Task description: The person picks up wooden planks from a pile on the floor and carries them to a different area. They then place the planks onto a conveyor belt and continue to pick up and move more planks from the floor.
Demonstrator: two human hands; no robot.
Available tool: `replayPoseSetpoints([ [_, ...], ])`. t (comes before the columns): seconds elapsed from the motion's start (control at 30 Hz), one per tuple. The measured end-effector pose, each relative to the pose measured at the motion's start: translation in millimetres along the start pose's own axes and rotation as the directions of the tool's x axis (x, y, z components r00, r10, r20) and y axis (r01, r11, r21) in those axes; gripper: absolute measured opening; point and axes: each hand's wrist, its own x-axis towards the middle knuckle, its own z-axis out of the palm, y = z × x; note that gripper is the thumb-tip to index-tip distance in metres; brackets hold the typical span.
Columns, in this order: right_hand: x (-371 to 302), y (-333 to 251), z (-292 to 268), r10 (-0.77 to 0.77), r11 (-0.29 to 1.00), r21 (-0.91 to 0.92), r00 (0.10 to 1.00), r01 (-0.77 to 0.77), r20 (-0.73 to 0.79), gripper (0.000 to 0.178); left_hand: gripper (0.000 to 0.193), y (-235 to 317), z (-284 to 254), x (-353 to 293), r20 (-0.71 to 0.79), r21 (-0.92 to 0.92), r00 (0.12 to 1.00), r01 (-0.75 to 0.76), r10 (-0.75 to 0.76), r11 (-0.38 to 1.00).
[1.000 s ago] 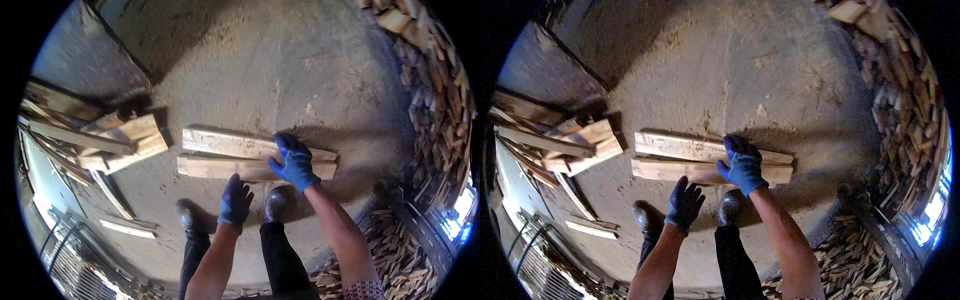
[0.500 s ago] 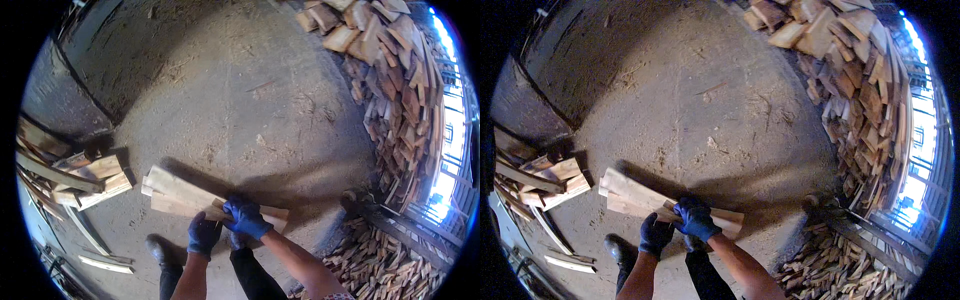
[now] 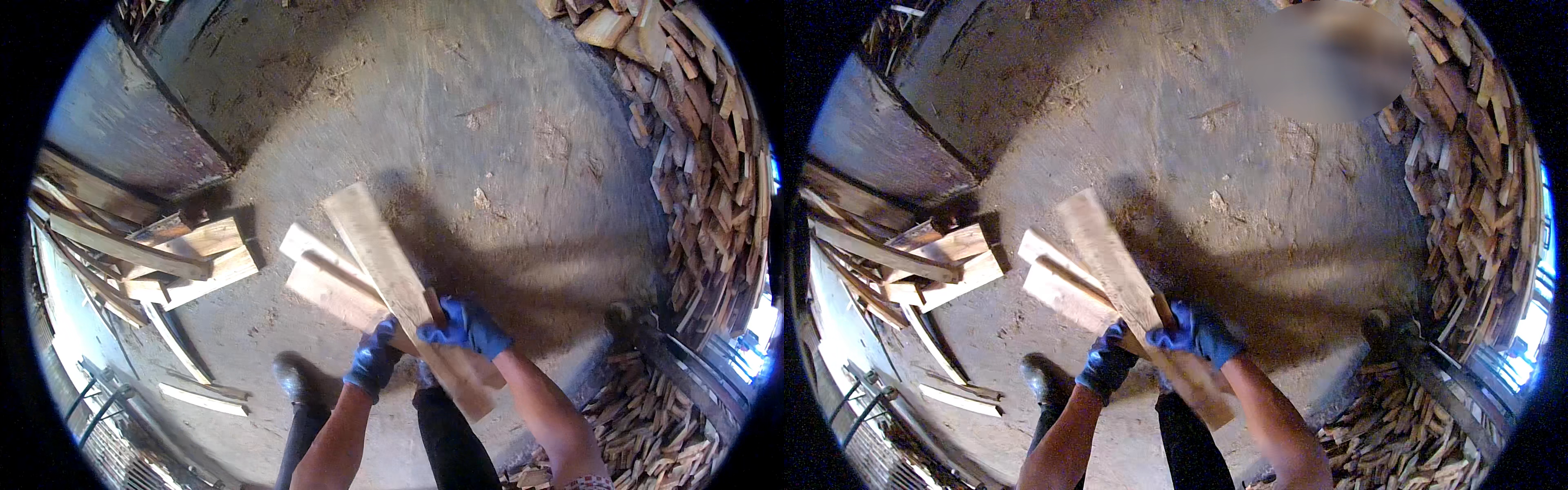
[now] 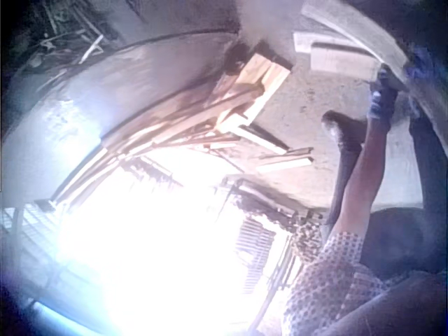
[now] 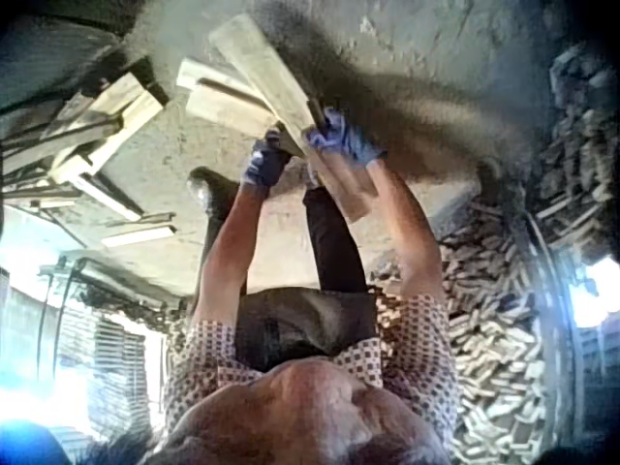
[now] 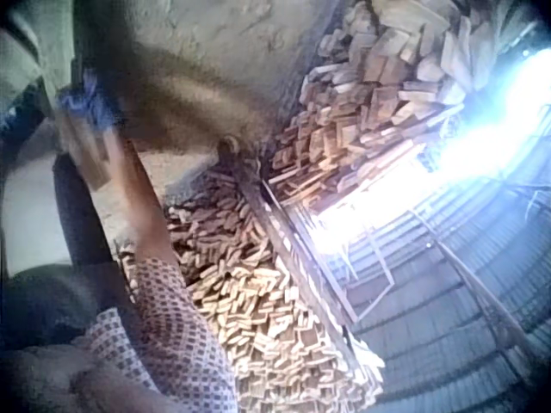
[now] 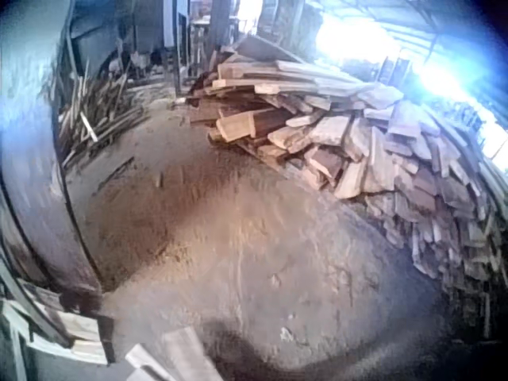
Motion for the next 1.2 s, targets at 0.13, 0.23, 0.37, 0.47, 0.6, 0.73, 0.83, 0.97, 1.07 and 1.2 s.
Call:
replayPoseSetpoints([
  [0.13,-45,-23,-6,-0.143,0.989,-0.034,0.987,0.141,-0.073,0.052,0.048,38,30,-26,0.060,0.182,0.991,-0.126,0.117,0.975],
  [0.23,-78,-46,-15,-0.173,0.984,-0.069,0.979,0.166,-0.108,0.051,0.051,65,50,-50,0.050,0.147,0.994,-0.103,0.097,0.984],
  [0.37,-120,-95,-28,-0.014,0.653,0.755,0.998,0.060,-0.067,0.067,0.060,126,110,-69,0.136,-0.077,0.990,-0.023,0.033,0.997],
  [0.47,-147,-121,-51,0.101,0.622,0.782,0.987,0.036,-0.126,0.058,0.064,170,157,-86,0.214,-0.373,0.954,0.280,-0.211,0.885],
  [0.6,-177,-158,-79,0.181,0.749,0.654,0.983,-0.110,-0.042,0.058,0.052,192,213,-125,0.116,-0.110,0.988,0.113,-0.100,0.987],
  [0.73,-210,-169,-87,-0.039,0.750,0.633,0.969,0.190,-0.244,0.048,0.044,189,212,-139,0.126,-0.193,0.979,0.181,-0.158,0.964],
  [0.83,-243,-170,-109,0.092,0.020,0.982,0.978,0.188,-0.189,0.046,0.045,200,214,-155,0.015,-0.224,0.985,0.170,-0.172,0.959],
  [0.97,-266,-104,-79,0.409,0.606,0.778,0.904,-0.168,-0.123,0.059,0.046,194,218,-152,0.028,-0.290,0.989,0.150,-0.148,0.945],
  [1.07,-261,-152,-81,0.105,0.850,0.503,0.986,-0.155,0.126,0.077,0.049,174,210,-145,-0.129,-0.332,0.992,-0.038,-0.006,0.943],
  [1.2,-226,-142,-77,0.148,0.601,0.674,0.888,-0.430,0.435,0.083,0.065,177,202,-142,-0.082,-0.424,0.996,-0.070,0.039,0.903],
])
